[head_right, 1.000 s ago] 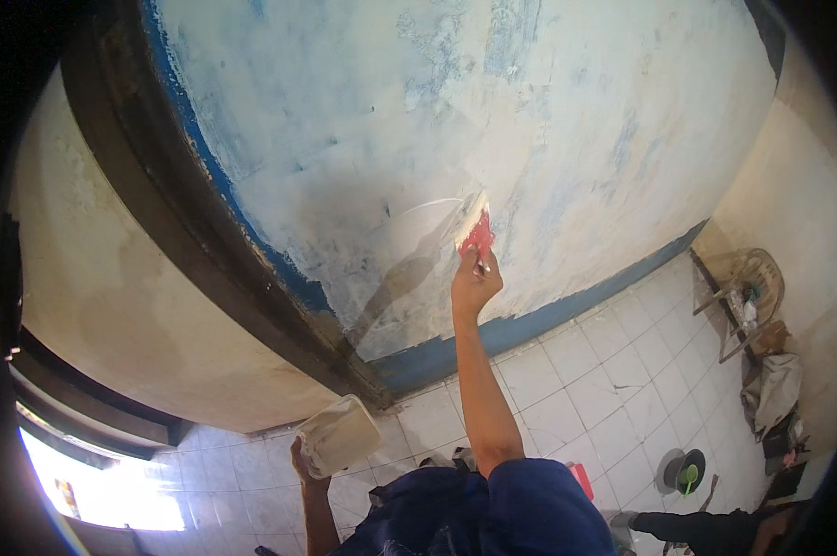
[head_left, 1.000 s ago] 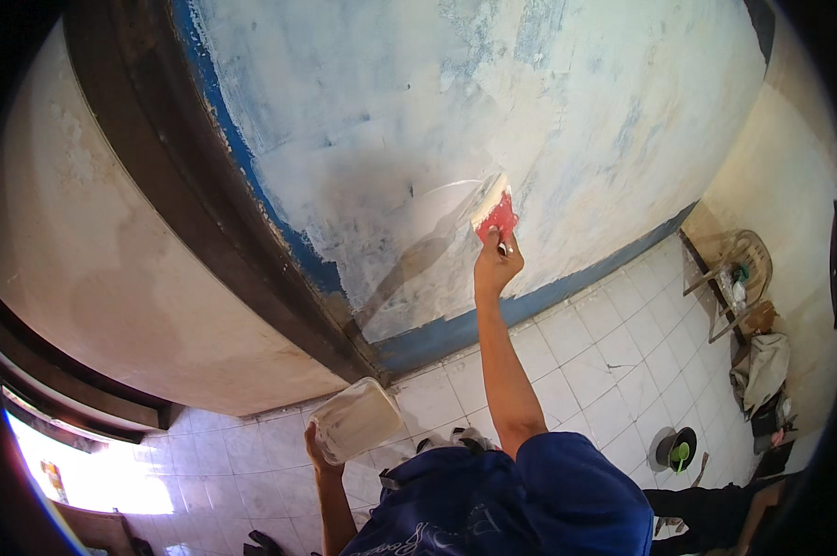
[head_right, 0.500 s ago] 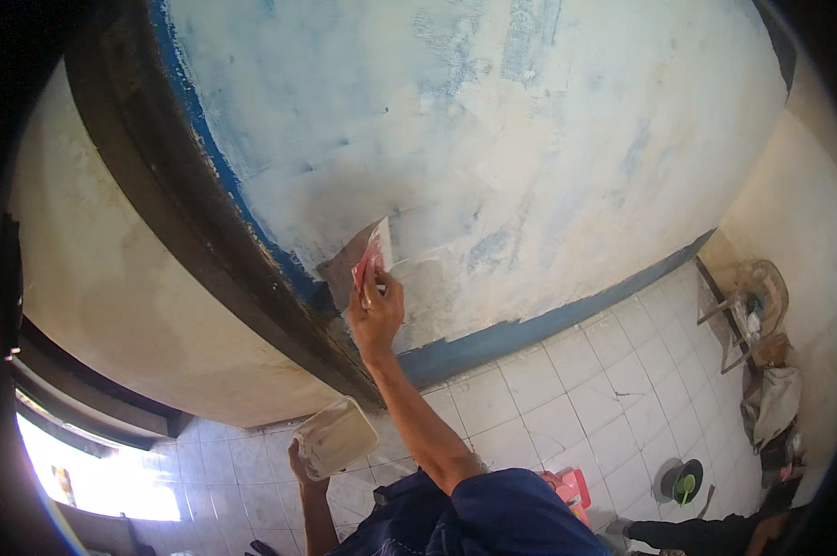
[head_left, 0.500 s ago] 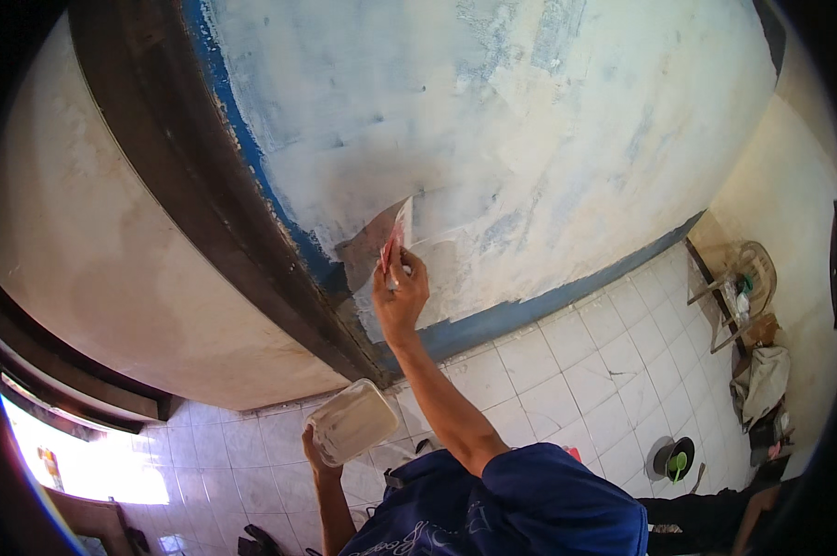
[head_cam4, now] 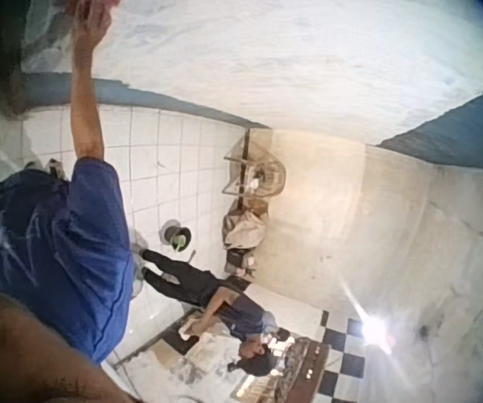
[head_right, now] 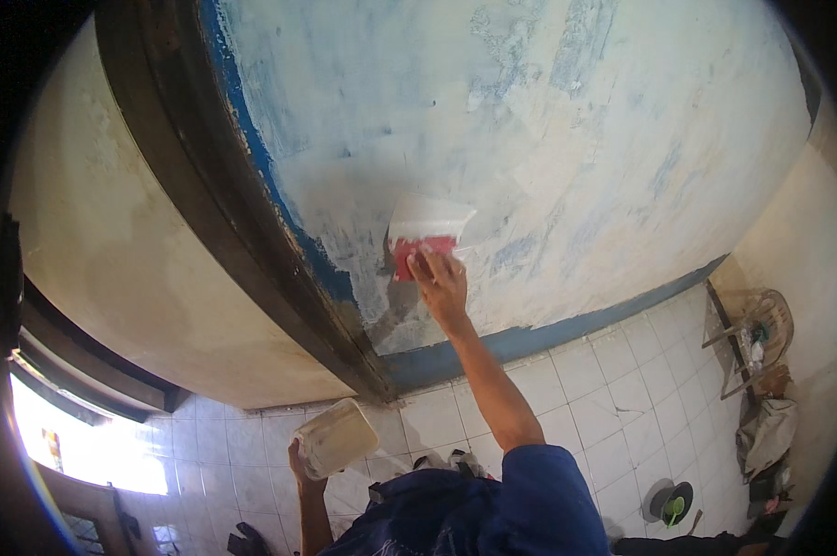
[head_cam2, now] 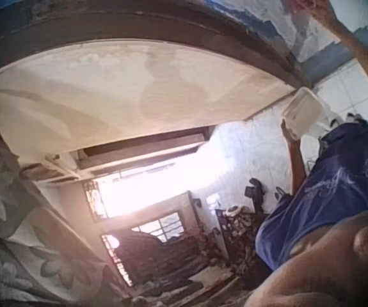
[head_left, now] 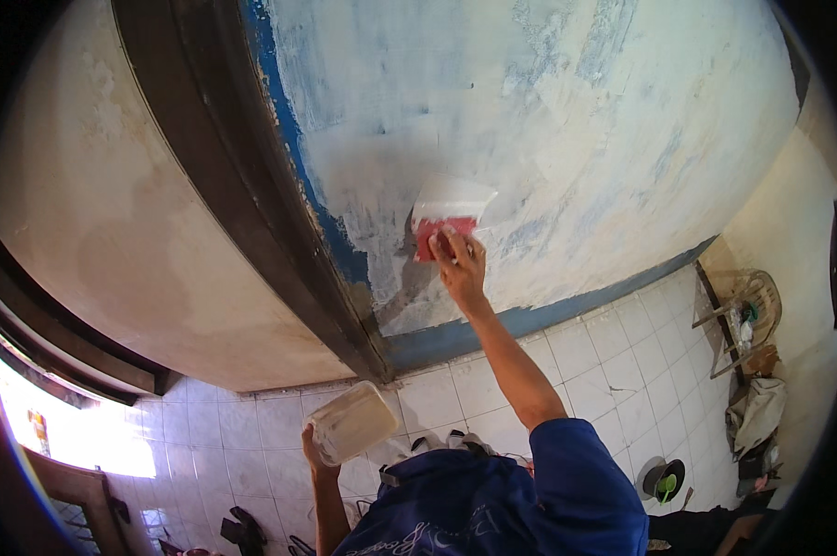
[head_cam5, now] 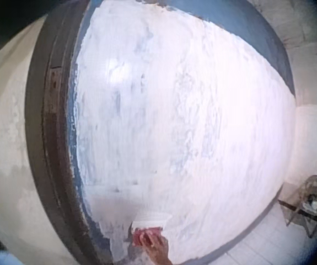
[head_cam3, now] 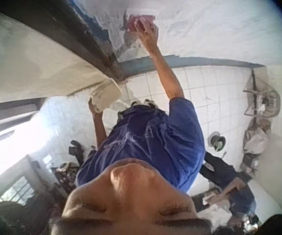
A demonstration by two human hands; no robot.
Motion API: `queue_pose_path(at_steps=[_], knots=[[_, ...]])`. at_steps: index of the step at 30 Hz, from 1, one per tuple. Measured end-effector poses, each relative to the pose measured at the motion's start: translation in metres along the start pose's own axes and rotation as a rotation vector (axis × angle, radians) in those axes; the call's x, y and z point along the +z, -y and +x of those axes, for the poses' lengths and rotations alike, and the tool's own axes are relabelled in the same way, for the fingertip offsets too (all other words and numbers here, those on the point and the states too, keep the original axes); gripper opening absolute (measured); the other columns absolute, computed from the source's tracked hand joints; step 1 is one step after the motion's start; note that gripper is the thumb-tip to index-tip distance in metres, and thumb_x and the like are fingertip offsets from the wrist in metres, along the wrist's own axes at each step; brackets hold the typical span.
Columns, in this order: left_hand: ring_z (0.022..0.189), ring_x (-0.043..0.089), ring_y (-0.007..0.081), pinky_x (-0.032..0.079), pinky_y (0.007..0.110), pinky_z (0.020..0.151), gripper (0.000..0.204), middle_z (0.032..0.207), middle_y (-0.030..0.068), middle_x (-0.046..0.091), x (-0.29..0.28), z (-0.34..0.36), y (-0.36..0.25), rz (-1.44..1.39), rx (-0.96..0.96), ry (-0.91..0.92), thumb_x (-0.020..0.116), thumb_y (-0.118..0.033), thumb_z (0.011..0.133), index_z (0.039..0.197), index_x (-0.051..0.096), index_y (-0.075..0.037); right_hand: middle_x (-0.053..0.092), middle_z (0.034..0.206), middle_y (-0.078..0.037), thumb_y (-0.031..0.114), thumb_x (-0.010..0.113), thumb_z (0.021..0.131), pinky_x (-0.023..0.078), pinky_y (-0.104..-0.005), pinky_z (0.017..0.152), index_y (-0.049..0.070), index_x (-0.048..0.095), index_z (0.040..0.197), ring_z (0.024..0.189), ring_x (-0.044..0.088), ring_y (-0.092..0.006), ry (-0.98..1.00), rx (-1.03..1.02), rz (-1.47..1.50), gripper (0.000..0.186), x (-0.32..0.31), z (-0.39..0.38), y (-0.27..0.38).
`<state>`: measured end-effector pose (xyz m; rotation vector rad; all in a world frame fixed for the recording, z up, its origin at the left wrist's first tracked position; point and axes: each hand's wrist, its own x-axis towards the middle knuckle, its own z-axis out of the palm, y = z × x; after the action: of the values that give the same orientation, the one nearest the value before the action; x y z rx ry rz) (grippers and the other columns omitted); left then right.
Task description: The person uses a putty knife to apply and smooth white plaster across a wall, holding a small plastic container in their left hand.
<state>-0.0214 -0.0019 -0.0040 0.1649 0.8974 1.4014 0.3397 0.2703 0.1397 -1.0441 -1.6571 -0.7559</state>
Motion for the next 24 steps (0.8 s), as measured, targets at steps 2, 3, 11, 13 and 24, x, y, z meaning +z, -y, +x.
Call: queue_pose_path(at_steps=[2, 3, 11, 13, 24], knots=[[0.085, 0.066, 0.0345, 0.058, 0.047, 0.048, 0.064, 0.113, 0.0166, 0.061, 0.005, 0.001, -0.001, -0.029, -0.023, -0.005, 0.040, -0.055, 0.089, 0.129, 0.049, -0.006, 0.049, 0.137, -0.004, -0.003, 0.066, 0.075, 0.047, -0.0396, 0.085, 0.021, 0.063, 0.123, 0.107, 0.050, -0.0286, 0.109, -0.030, -0.017, 0.054, 0.002, -0.036, 0.004], [0.085, 0.067, 0.0348, 0.058, 0.048, 0.047, 0.064, 0.112, 0.0168, 0.062, 0.007, 0.001, -0.002, -0.060, -0.037, -0.015, 0.040, -0.055, 0.089, 0.129, 0.049, -0.007, 0.049, 0.137, -0.004, -0.003, 0.066, 0.075, 0.047, -0.0396, 0.085, 0.021, 0.063, 0.123, 0.107, 0.050, -0.0286, 0.109, -0.031, -0.013, 0.054, -0.003, -0.049, 0.013], [0.097, 0.064, 0.0334, 0.057, 0.047, 0.072, 0.060, 0.117, 0.0159, 0.061, 0.014, 0.008, -0.007, -0.015, -0.018, 0.033, 0.040, -0.052, 0.091, 0.130, 0.050, -0.007, 0.067, 0.104, -0.014, -0.005, 0.059, 0.082, 0.051, -0.0382, 0.076, -0.001, 0.064, 0.114, 0.087, 0.062, -0.0283, -0.316, 0.720, 0.310, 0.033, -0.069, -0.030, 0.024], [0.103, 0.062, 0.0324, 0.055, 0.047, 0.083, 0.059, 0.119, 0.0155, 0.060, 0.023, 0.006, -0.007, -0.051, -0.042, 0.008, 0.039, -0.051, 0.092, 0.130, 0.050, -0.007, 0.066, 0.106, -0.016, -0.004, 0.059, 0.085, 0.050, -0.0362, 0.075, -0.004, 0.063, 0.116, 0.093, 0.060, -0.0274, -0.423, 0.714, 0.177, 0.031, -0.057, -0.021, -0.021], [0.108, 0.060, 0.0298, 0.048, 0.042, 0.094, 0.056, 0.121, 0.0149, 0.061, 0.018, 0.002, -0.007, 0.036, -0.033, 0.154, 0.042, -0.046, 0.093, 0.128, 0.052, -0.003, 0.059, 0.120, -0.013, -0.003, 0.064, 0.076, 0.046, -0.0403, 0.084, 0.010, 0.061, 0.127, 0.099, 0.056, -0.0301, -0.252, 0.500, 0.197, 0.053, 0.008, -0.001, 0.075]])
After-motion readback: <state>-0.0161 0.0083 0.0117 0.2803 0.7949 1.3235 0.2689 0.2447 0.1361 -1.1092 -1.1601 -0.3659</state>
